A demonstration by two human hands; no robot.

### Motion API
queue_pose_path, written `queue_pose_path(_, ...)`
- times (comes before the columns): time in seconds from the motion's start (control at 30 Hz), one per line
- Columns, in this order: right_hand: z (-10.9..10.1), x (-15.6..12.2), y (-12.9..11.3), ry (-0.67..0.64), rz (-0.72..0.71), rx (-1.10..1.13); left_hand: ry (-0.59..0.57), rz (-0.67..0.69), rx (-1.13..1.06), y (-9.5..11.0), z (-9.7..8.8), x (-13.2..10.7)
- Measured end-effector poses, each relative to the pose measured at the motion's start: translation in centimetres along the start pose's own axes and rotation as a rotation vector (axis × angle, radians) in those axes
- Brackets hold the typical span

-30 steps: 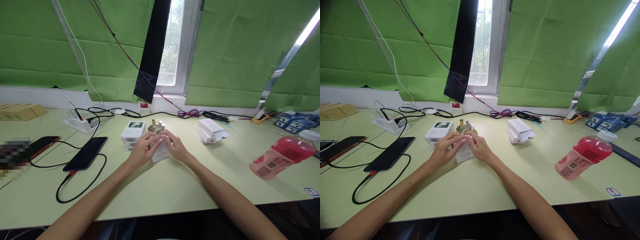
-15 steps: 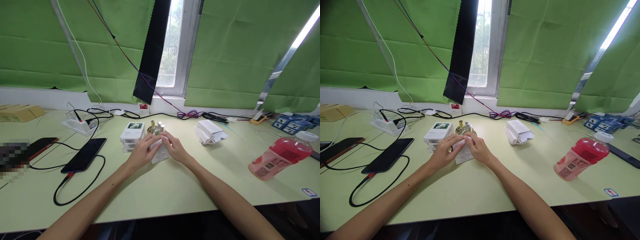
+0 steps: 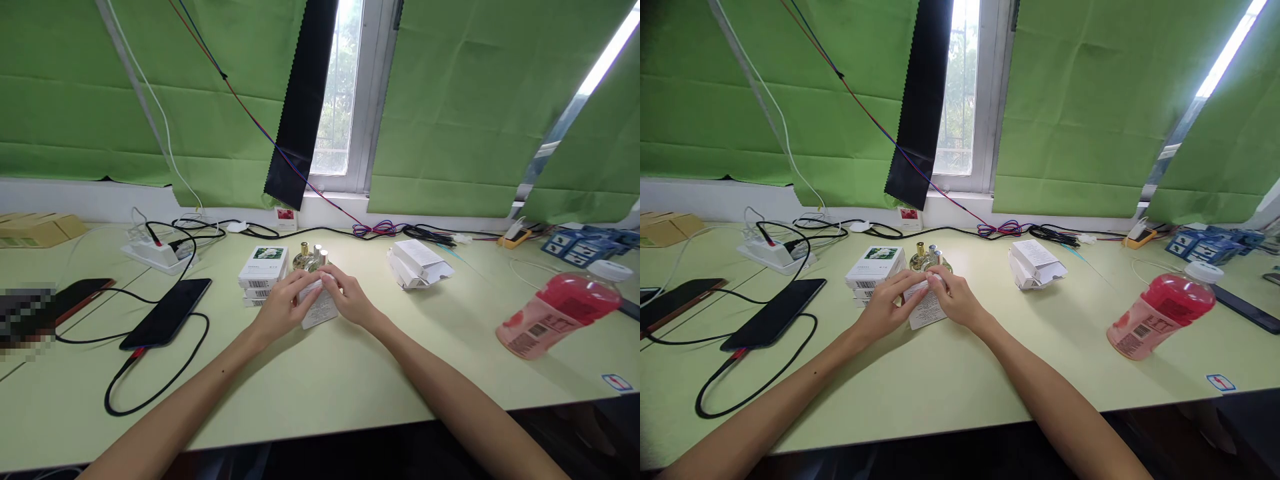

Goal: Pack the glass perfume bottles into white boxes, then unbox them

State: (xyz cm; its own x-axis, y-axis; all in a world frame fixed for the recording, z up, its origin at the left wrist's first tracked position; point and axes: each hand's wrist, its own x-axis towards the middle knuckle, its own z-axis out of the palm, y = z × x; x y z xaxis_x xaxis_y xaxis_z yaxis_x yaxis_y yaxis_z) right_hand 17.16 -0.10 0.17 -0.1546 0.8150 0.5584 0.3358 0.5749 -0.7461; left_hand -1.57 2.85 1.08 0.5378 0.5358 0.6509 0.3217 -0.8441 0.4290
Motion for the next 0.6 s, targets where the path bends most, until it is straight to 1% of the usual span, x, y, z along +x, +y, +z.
queue_pose_path(0.33,-0.03,0.07,-0.15,-0.002,-0.015,0.013,-0.006,-0.009,-0.003,0.10,-0.05,-0.02)
queue_pose_path(0.6,-0.07,0.03,-0.08,-0.015,0.002,0.017,-0.007,-0.019,0.014,0.20,-0.06,0.03)
